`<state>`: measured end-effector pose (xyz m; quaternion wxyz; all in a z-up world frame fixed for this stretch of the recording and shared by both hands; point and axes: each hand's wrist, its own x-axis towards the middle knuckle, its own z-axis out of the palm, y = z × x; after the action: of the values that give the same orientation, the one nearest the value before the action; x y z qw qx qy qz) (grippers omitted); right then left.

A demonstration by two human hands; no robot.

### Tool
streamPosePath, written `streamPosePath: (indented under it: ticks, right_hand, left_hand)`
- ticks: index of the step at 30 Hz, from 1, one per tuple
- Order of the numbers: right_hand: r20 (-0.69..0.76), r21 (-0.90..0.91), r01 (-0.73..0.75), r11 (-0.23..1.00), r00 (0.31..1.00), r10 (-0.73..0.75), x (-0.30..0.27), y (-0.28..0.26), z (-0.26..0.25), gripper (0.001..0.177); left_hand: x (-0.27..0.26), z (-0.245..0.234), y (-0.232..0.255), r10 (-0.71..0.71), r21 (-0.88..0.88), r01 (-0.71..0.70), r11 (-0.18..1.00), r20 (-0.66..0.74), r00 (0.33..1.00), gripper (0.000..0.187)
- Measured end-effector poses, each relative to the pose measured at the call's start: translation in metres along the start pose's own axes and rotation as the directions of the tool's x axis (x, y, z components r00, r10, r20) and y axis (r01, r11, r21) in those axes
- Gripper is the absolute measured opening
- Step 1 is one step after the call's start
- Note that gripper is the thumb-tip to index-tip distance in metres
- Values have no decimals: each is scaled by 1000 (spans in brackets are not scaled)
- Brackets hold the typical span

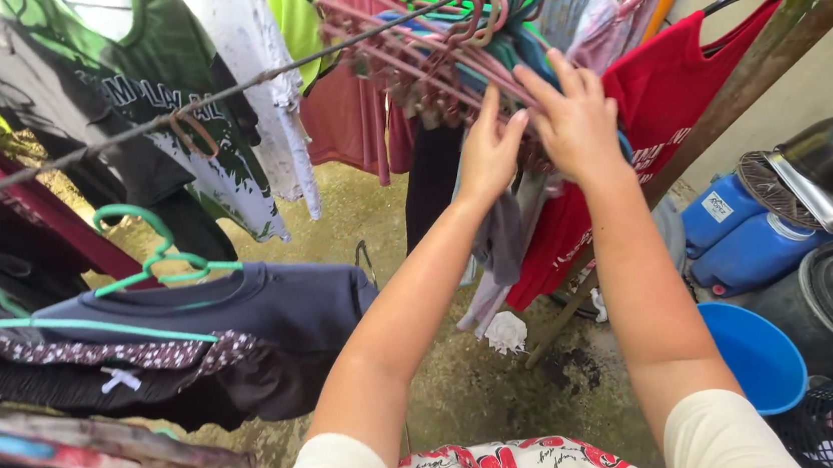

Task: Hanging various pieces of laundry on a clothesline using hangers.

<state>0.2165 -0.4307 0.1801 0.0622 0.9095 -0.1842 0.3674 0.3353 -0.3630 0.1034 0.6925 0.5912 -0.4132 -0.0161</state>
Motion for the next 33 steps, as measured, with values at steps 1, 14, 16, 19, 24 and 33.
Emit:
streamPosePath:
  ticks: [1, 14, 16, 19, 24, 33]
  right_hand:
    - [-45, 61, 53, 997, 998, -51, -2, 0, 2, 53]
    - [-416, 382, 180, 907, 909, -5, -75, -47, 7, 32]
    - [-427, 415, 180, 892, 904, 16, -96, -53, 15, 35]
    - [-434, 465, 180, 867, 900, 46, -120, -66, 25, 44]
    - [-404, 502, 110, 858, 907, 120, -150, -99, 24, 57]
    - [-217, 527, -72, 847, 952, 216, -186, -139, 33, 54]
  left_hand:
    - [-7, -6, 0, 45, -39, -46, 998, -16, 999, 71]
    - [-105, -87, 58, 242, -64, -246, 967, -66, 968, 47]
    - [-116, -96, 56, 224, -49, -227, 973, -65, 972, 53]
    - [-125, -106, 42, 183, -50, -187, 981, -68, 981, 65]
    - [-136, -122, 46, 86, -111, -95, 989, -81, 993, 71]
    - [-173, -137, 22, -24, -152, -5, 988, -184, 983, 66]
